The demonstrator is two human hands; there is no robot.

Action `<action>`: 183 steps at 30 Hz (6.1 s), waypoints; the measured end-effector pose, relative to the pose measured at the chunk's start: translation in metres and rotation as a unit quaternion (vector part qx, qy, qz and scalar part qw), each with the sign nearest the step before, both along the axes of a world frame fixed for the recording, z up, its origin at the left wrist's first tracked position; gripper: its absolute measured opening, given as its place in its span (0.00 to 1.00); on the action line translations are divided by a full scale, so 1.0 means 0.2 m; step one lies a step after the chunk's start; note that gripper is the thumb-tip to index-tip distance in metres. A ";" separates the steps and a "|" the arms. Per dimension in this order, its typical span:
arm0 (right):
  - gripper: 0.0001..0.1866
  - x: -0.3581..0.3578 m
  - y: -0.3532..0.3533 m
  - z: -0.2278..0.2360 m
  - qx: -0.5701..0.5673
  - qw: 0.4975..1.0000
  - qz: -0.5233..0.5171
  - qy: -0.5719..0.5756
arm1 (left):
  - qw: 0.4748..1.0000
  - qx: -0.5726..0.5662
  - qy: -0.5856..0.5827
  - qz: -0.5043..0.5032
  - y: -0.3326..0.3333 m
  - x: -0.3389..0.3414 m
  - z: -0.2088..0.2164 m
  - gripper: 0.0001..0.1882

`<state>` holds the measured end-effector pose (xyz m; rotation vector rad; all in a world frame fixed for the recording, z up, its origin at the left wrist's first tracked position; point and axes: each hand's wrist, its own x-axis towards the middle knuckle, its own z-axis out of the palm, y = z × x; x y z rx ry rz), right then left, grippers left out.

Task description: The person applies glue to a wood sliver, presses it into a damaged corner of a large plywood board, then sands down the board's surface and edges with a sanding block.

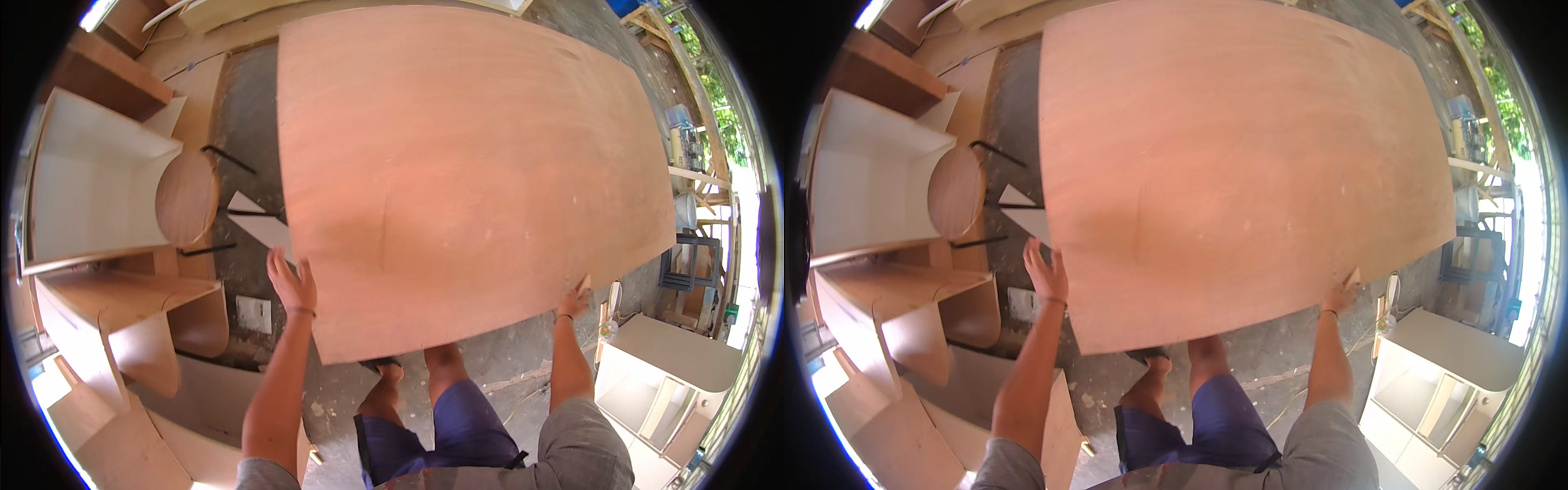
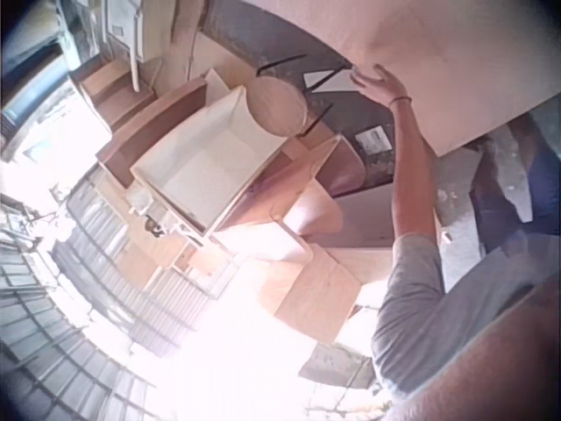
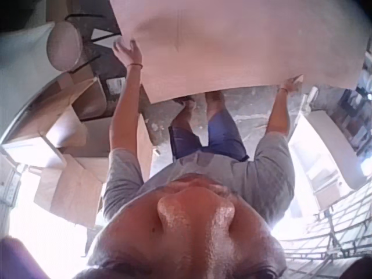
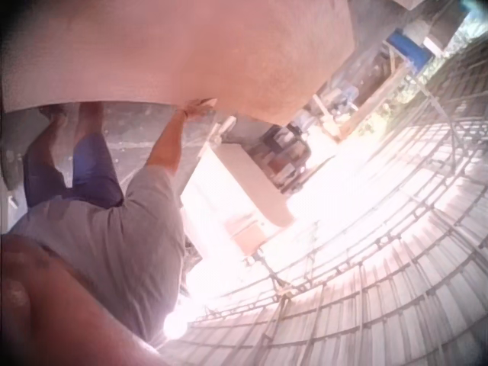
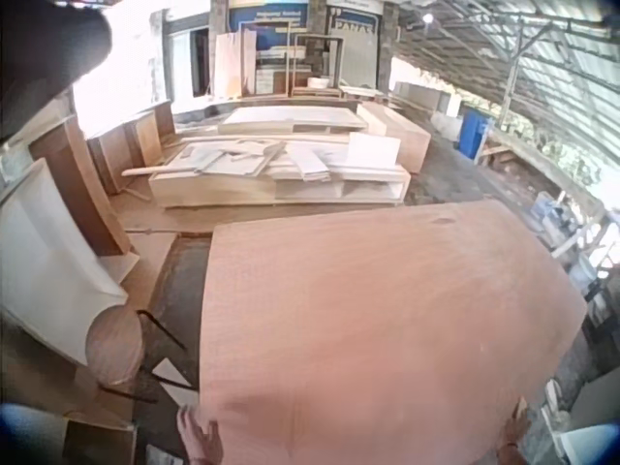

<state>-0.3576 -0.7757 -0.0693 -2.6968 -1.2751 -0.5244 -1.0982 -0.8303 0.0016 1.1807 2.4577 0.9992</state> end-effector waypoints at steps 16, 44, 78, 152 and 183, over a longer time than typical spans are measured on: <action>0.27 -3.06 1.38 0.33 -0.156 0.593 0.750 0.248 | 0.894 -0.308 0.142 0.292 1.08 0.06 -0.37 0.40; 0.19 -2.47 2.41 0.01 0.097 0.809 0.479 0.328 | 0.880 -0.342 0.126 0.304 1.11 0.08 -0.16 0.37; 0.19 -2.35 3.70 -0.22 0.011 0.939 0.320 0.124 | 0.906 -0.304 0.140 0.259 1.09 0.12 -0.21 0.34; 0.20 -3.35 0.85 0.17 -0.068 0.701 0.695 0.142 | 0.837 -0.409 -0.361 0.044 -1.35 0.62 0.26 0.24; 0.23 -2.42 -1.56 0.40 -0.275 0.685 0.416 0.531 | 0.800 -0.144 -0.555 0.178 -0.87 -0.15 -0.35 0.31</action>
